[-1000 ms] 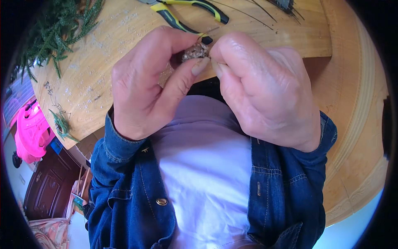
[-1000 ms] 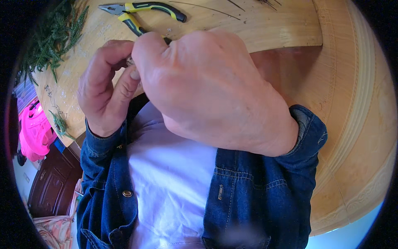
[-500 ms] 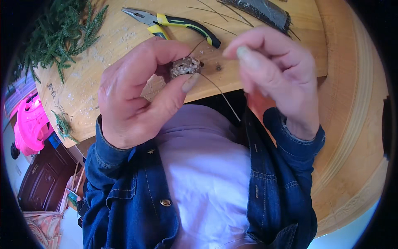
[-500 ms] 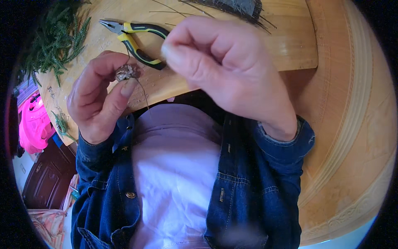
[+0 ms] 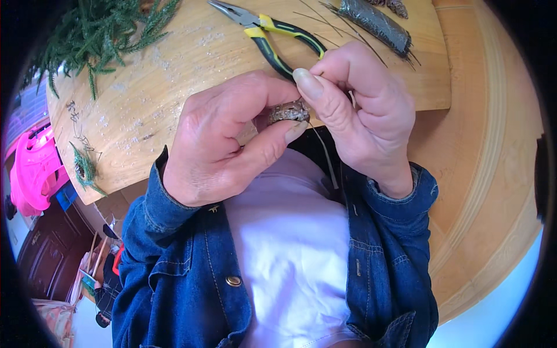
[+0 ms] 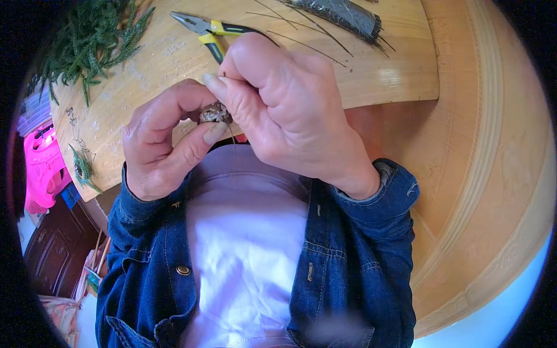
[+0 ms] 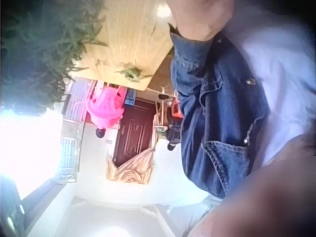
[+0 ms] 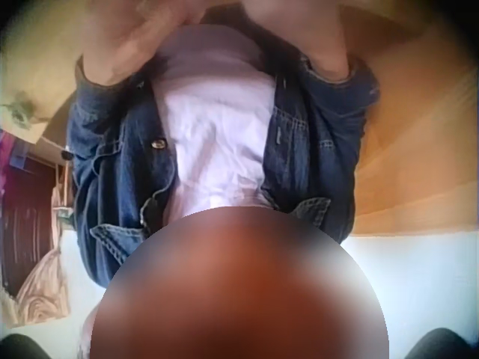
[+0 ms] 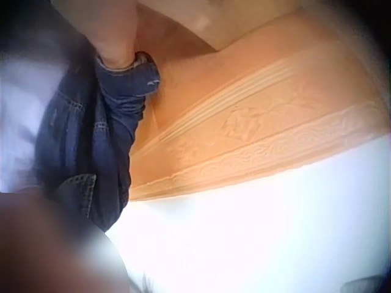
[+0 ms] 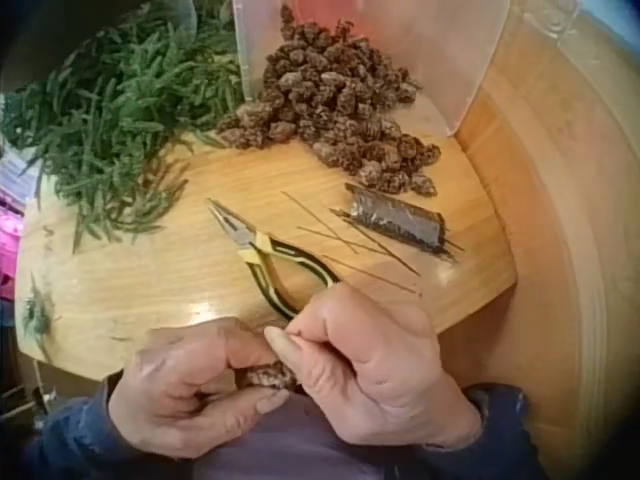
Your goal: Wiring pine cones onto evergreen branches for a decorative arrangement.
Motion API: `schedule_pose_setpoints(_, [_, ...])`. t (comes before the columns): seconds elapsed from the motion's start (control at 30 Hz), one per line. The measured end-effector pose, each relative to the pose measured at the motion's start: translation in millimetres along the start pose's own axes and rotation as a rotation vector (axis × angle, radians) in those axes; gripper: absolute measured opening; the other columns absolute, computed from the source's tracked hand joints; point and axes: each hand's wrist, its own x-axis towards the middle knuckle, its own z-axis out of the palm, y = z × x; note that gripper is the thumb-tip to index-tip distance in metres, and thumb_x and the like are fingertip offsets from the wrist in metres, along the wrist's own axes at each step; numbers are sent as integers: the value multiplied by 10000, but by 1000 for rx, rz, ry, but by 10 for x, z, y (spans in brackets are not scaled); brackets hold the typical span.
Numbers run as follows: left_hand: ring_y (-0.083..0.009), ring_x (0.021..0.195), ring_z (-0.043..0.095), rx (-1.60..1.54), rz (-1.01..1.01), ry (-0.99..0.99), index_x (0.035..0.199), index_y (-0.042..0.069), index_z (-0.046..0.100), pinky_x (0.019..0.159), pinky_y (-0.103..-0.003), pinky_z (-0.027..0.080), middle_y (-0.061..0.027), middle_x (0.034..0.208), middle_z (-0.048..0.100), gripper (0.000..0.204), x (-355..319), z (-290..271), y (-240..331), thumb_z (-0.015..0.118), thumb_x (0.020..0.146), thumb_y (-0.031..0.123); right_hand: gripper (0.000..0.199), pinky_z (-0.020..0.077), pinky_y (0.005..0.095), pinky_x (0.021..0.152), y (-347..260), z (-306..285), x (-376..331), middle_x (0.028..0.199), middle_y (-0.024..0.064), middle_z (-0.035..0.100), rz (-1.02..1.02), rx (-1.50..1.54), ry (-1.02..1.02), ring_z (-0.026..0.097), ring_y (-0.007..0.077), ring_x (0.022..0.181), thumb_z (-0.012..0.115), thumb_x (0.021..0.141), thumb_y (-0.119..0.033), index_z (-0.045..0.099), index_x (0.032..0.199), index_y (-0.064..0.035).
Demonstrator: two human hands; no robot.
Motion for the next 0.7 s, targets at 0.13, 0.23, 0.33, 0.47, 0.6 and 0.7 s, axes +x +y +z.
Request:
schedule_pose_setpoints(0.13, [-156,742,560,37,79,44,980,-39,574,696,-257,446,-83,839,602,216,-146,-89,-59,654,799,48,93,369,215,501,-95,166,66,677,31,529,-160,-183,29,474,99,560,649,841,-16,575,798,20])
schedule_pose_setpoints(0.23, [-166,736,565,30,91,88,967,-33,574,689,-258,449,-85,832,599,225,-246,-158,-57,675,792,65,99,372,222,488,-211,268,135,662,41,530,-214,-251,18,479,109,546,653,837,-17,575,789,20])
schedule_pose_setpoints(0.33, [-164,737,568,16,100,105,952,-28,573,681,-254,452,-77,820,593,248,-317,-245,-61,706,783,95,96,379,227,482,-308,356,210,650,46,534,-253,-321,-7,487,112,538,655,835,-18,577,792,17])
schedule_pose_setpoints(0.47, [-186,708,580,9,199,187,954,-24,576,649,-266,462,-92,811,593,286,-391,-283,-158,731,752,107,95,380,221,480,-367,461,268,626,40,529,-340,-367,-15,484,107,531,650,841,-18,578,789,16])
schedule_pose_setpoints(0.6, [-237,670,590,196,367,226,958,-19,583,606,-291,471,-123,811,593,299,-361,-310,-234,730,718,81,95,383,211,490,-420,500,257,626,26,529,-157,-264,-31,479,88,540,643,852,-20,580,791,16])
schedule_pose_setpoints(0.7, [-268,657,592,287,390,228,957,-19,586,584,-302,471,-139,807,590,302,-385,-323,-228,722,700,62,92,383,200,498,-403,507,268,631,12,531,-247,-361,-41,476,68,553,634,865,-28,581,804,17])
